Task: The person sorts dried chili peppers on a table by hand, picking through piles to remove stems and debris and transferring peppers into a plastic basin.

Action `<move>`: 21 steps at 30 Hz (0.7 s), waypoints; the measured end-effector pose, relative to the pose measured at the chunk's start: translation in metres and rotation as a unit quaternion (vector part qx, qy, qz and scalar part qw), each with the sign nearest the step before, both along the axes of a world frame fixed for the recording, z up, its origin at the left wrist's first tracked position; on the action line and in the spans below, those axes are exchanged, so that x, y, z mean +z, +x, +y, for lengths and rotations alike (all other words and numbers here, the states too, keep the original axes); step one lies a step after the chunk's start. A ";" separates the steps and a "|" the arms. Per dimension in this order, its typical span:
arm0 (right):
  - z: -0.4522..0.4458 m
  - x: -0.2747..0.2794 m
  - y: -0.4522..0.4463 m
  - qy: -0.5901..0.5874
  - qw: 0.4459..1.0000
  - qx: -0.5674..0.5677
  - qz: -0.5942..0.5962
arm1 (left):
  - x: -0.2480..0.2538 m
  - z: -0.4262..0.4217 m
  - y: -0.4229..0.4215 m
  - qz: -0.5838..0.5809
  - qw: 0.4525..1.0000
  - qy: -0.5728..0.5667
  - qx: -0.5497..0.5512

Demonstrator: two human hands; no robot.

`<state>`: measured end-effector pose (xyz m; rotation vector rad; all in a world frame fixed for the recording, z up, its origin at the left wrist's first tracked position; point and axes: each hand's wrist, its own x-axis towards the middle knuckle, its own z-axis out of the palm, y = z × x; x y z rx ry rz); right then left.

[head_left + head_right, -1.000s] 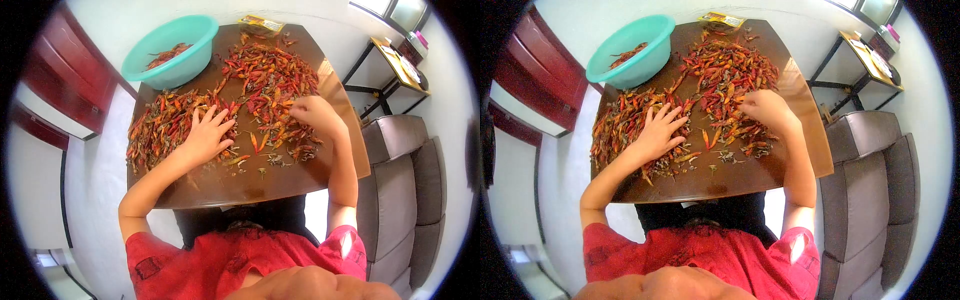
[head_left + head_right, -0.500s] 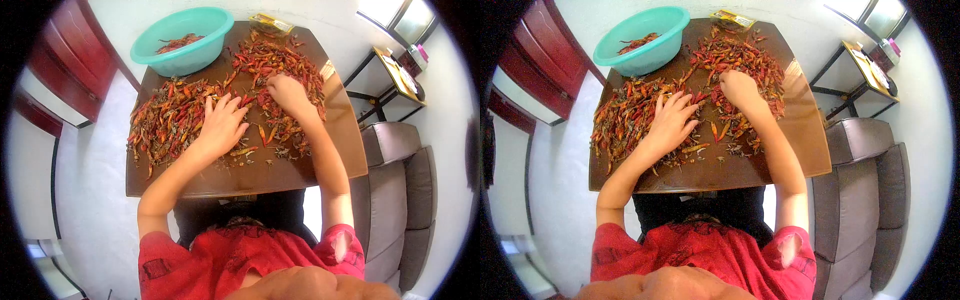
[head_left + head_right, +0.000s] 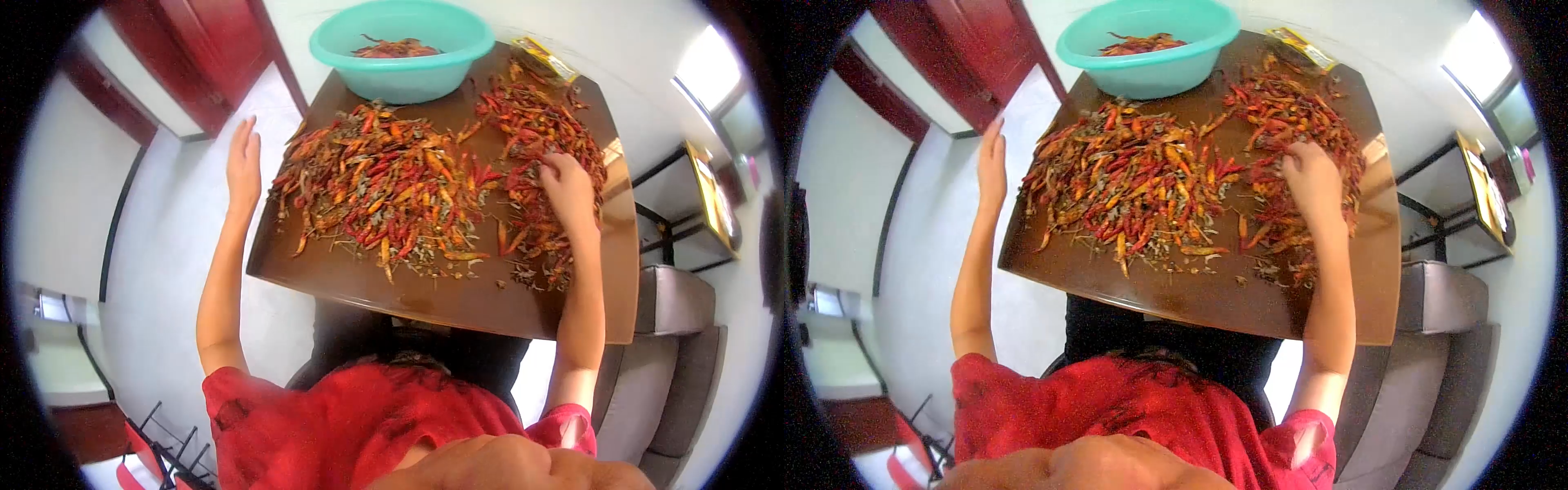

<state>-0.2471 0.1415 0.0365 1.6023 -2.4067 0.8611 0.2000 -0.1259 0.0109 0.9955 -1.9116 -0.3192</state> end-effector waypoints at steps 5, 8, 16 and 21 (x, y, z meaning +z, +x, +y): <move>-0.001 0.006 0.013 -0.033 0.999 0.022 -0.027 | -0.064 -0.004 0.017 0.009 0.984 0.159 -0.078; -0.002 0.004 0.013 -0.039 0.998 0.028 -0.037 | -0.048 0.003 -0.012 -0.061 0.980 0.160 -0.103; -0.007 -0.002 0.010 -0.068 0.989 0.057 -0.119 | -0.036 -0.003 -0.061 -0.162 0.969 0.110 -0.152; -0.002 0.013 0.012 -0.065 0.879 0.108 -0.460 | -0.031 -0.032 -0.060 -0.118 0.991 0.024 -0.051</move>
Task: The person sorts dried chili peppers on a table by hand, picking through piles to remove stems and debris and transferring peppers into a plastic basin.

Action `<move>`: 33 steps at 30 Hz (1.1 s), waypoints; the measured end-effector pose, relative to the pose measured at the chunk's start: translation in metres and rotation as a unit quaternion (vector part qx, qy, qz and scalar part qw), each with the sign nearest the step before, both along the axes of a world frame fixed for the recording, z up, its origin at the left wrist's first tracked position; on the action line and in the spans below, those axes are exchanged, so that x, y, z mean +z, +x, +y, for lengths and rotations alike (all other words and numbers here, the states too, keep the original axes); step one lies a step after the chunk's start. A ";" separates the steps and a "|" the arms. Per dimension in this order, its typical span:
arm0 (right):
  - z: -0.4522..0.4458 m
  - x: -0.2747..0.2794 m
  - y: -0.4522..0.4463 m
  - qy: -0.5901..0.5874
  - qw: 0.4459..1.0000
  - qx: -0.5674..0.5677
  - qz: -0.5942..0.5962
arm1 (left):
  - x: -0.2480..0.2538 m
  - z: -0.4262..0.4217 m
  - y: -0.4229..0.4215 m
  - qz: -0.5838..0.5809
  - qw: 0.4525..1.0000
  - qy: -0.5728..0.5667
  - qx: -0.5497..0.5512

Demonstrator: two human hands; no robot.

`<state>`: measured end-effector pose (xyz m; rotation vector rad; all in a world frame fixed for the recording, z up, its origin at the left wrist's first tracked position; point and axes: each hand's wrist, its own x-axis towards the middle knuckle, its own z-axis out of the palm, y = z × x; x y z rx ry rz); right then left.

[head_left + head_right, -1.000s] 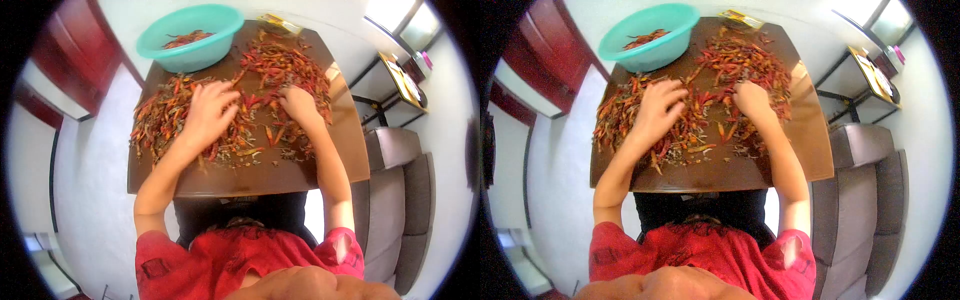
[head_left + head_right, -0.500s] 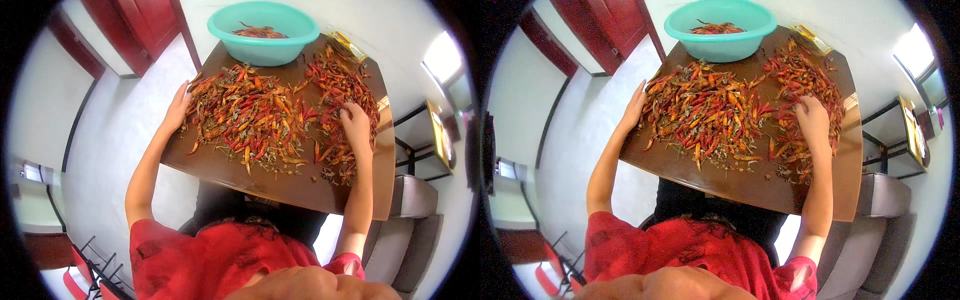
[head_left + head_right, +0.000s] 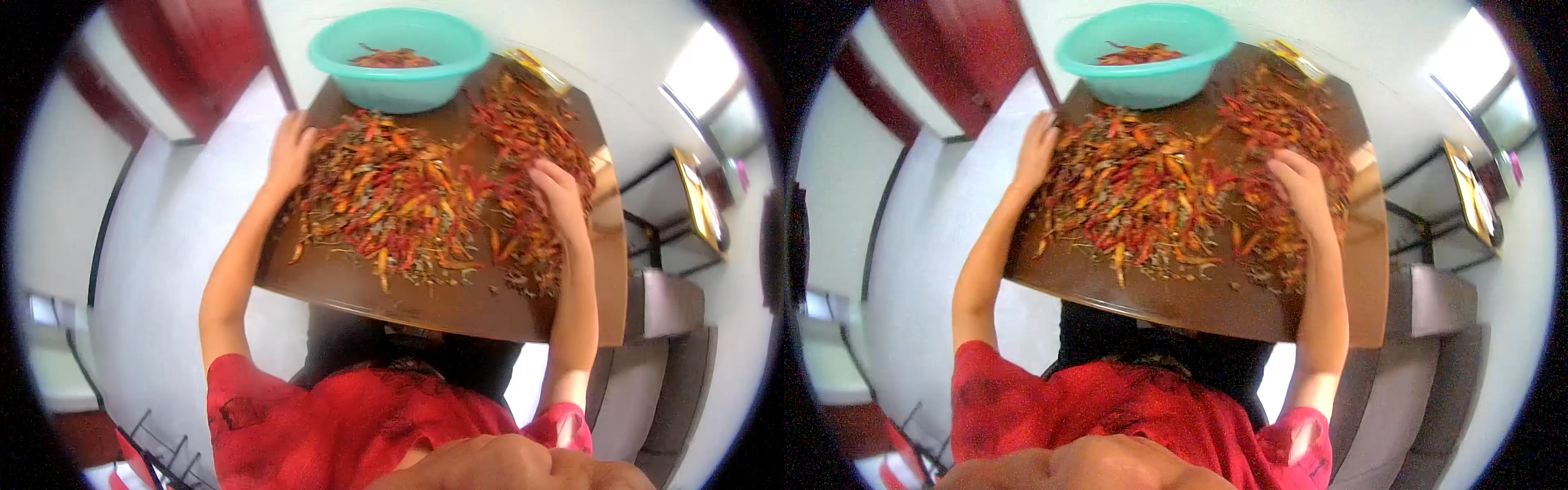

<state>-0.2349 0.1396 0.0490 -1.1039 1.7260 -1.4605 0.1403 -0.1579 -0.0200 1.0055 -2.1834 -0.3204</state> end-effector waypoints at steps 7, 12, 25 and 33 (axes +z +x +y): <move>0.007 0.013 0.006 -0.022 0.971 0.082 -0.223 | -0.007 0.000 -0.021 0.085 0.977 0.165 -0.103; 0.006 0.009 0.004 -0.051 0.946 0.123 -0.297 | 0.049 0.059 -0.053 0.007 0.994 -0.108 -0.030; -0.004 -0.021 0.077 0.080 0.909 0.233 -0.335 | 0.061 0.169 -0.138 0.282 0.843 0.386 -0.245; -0.002 -0.017 0.092 0.077 0.959 0.211 -0.174 | 0.056 0.175 -0.121 0.232 0.868 0.354 -0.261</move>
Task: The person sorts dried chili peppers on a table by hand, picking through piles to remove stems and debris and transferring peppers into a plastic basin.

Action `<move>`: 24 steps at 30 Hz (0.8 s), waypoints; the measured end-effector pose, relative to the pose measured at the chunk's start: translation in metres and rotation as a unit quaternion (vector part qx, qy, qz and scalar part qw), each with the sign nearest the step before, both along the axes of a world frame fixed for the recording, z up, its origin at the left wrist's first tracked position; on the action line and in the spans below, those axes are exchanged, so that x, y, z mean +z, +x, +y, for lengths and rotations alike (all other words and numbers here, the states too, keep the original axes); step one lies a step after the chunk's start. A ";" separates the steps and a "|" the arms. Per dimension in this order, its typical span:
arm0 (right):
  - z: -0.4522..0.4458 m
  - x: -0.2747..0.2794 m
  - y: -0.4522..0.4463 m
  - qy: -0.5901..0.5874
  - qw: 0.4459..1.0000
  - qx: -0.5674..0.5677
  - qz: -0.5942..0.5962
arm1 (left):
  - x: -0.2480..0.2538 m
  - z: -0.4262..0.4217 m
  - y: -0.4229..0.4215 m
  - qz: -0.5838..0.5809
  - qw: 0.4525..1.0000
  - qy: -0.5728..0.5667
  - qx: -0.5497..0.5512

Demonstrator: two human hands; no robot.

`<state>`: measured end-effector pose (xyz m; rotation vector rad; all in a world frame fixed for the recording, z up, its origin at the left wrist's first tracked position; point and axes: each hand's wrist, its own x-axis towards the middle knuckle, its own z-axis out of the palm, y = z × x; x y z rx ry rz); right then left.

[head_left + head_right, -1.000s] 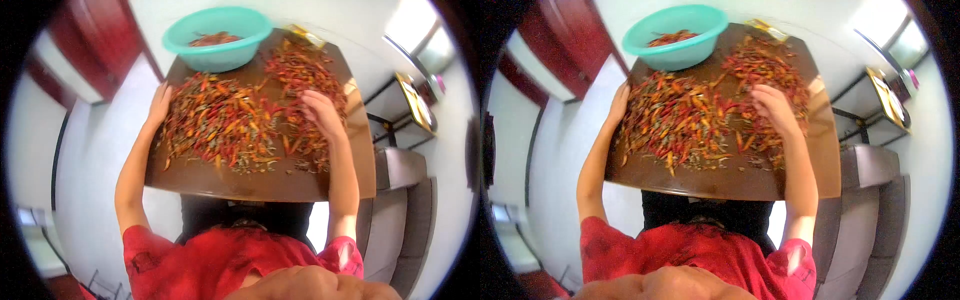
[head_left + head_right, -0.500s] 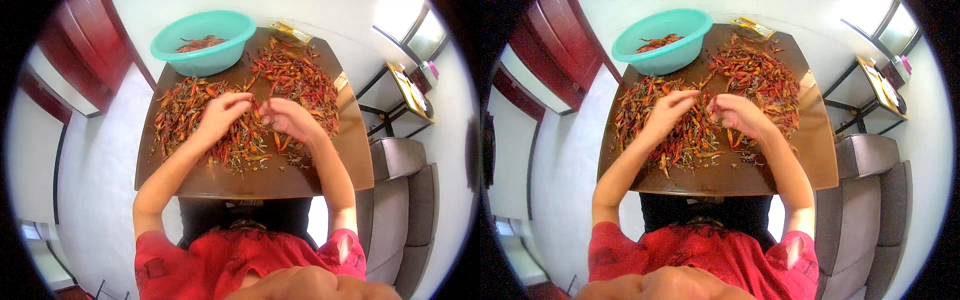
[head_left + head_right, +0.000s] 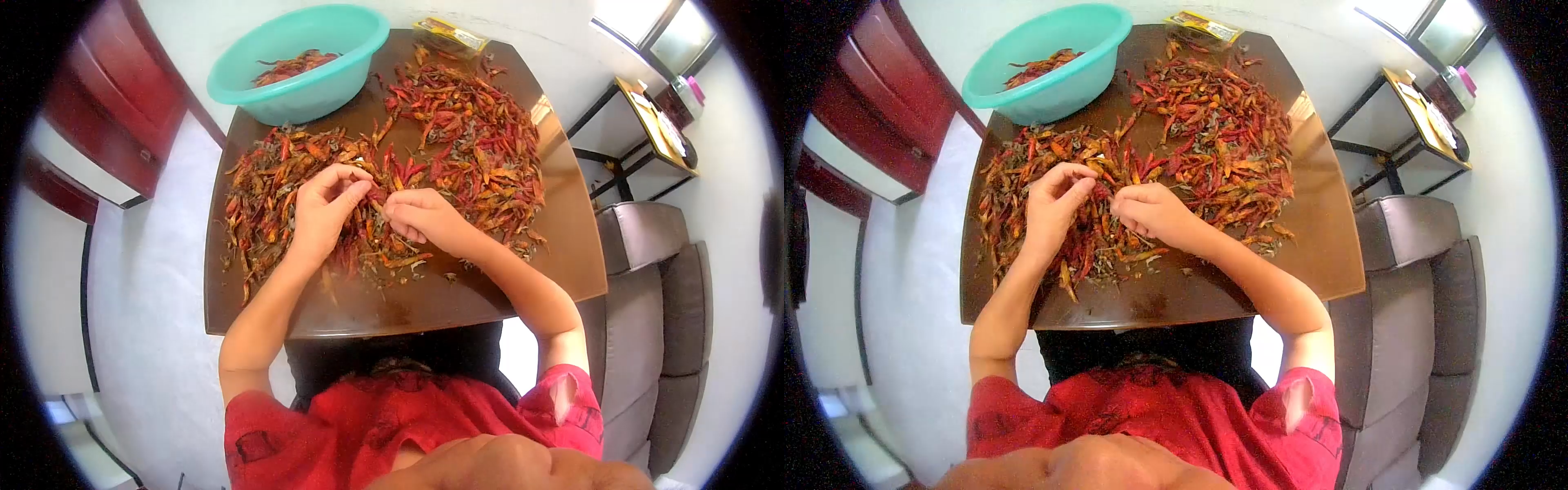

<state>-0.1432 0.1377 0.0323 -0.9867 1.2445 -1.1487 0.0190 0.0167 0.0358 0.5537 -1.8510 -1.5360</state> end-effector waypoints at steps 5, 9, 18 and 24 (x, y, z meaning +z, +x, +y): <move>0.002 -0.008 0.011 -0.133 0.978 -0.034 0.155 | -0.002 0.003 0.001 0.042 0.999 0.012 -0.016; 0.004 0.004 0.016 -0.220 0.854 -0.067 0.467 | 0.007 0.007 0.005 0.032 0.998 0.036 -0.045; 0.010 0.002 0.019 -0.266 0.799 -0.064 0.536 | -0.002 0.007 0.004 0.020 0.999 0.024 -0.042; 0.011 -0.002 0.010 -0.268 0.801 -0.056 0.532 | -0.001 0.011 0.004 0.036 0.990 0.065 -0.121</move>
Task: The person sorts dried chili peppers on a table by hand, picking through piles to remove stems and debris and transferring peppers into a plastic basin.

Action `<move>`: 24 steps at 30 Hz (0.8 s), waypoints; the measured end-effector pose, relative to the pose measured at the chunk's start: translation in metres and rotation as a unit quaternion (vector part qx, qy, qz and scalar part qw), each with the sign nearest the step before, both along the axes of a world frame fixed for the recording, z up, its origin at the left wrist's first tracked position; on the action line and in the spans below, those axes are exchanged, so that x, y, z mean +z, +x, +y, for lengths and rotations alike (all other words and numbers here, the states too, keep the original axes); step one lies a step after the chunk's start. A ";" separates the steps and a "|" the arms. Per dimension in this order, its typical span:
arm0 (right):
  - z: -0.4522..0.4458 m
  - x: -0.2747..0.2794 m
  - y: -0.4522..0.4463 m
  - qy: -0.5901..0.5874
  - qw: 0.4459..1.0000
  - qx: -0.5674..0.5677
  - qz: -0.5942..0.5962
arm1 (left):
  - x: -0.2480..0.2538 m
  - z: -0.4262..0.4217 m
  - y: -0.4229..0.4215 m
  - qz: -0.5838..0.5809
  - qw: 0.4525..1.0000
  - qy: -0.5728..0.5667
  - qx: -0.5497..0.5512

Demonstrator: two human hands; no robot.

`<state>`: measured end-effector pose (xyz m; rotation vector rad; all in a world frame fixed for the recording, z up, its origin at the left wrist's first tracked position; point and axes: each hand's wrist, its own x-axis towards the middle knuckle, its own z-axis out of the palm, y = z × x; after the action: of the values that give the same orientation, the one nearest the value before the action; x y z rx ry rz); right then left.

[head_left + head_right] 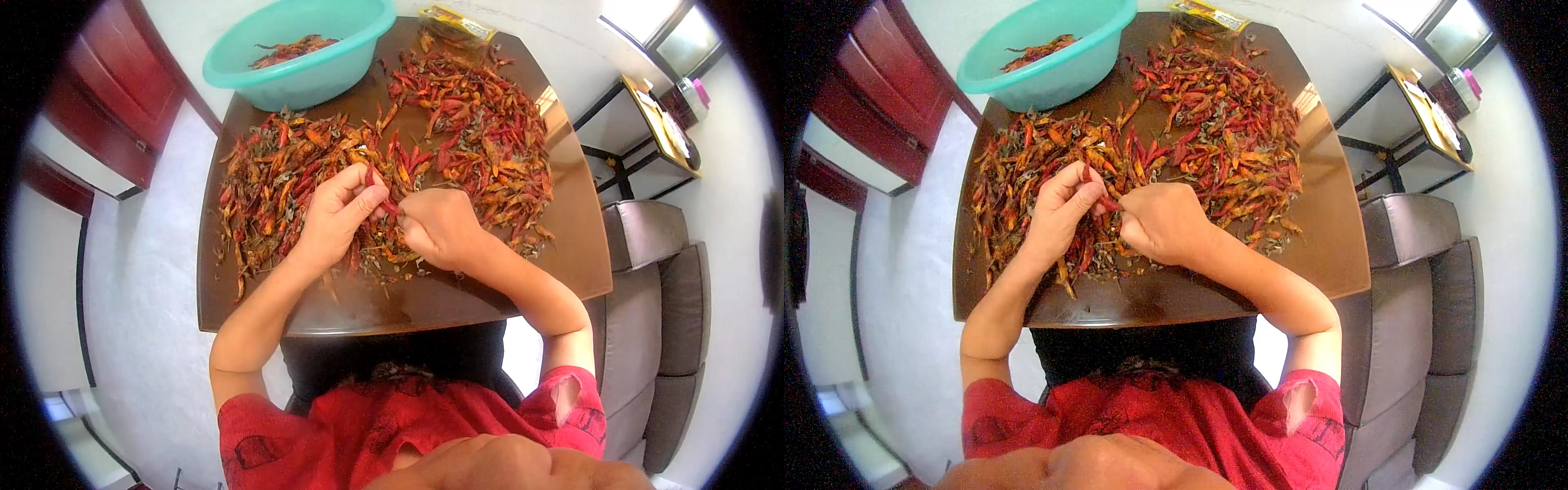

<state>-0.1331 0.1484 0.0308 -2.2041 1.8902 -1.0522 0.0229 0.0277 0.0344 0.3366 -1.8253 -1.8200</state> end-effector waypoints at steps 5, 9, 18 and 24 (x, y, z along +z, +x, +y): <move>-0.001 0.012 -0.005 -0.124 0.978 0.152 0.073 | -0.007 0.007 -0.003 -0.029 0.986 0.143 -0.081; -0.009 0.002 -0.026 -0.140 0.987 0.074 0.024 | -0.007 0.012 -0.006 0.011 0.972 0.230 -0.050; -0.041 -0.026 -0.079 0.015 0.964 -0.144 0.223 | 0.000 -0.016 0.003 0.126 0.979 0.098 0.125; -0.043 -0.025 -0.067 0.018 0.952 -0.170 0.255 | -0.007 -0.012 0.001 0.105 0.979 0.168 0.055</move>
<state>-0.2002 0.1049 0.0061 -2.3474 2.5431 -0.4835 0.0241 0.0162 0.0277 0.3458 -1.3319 -2.0019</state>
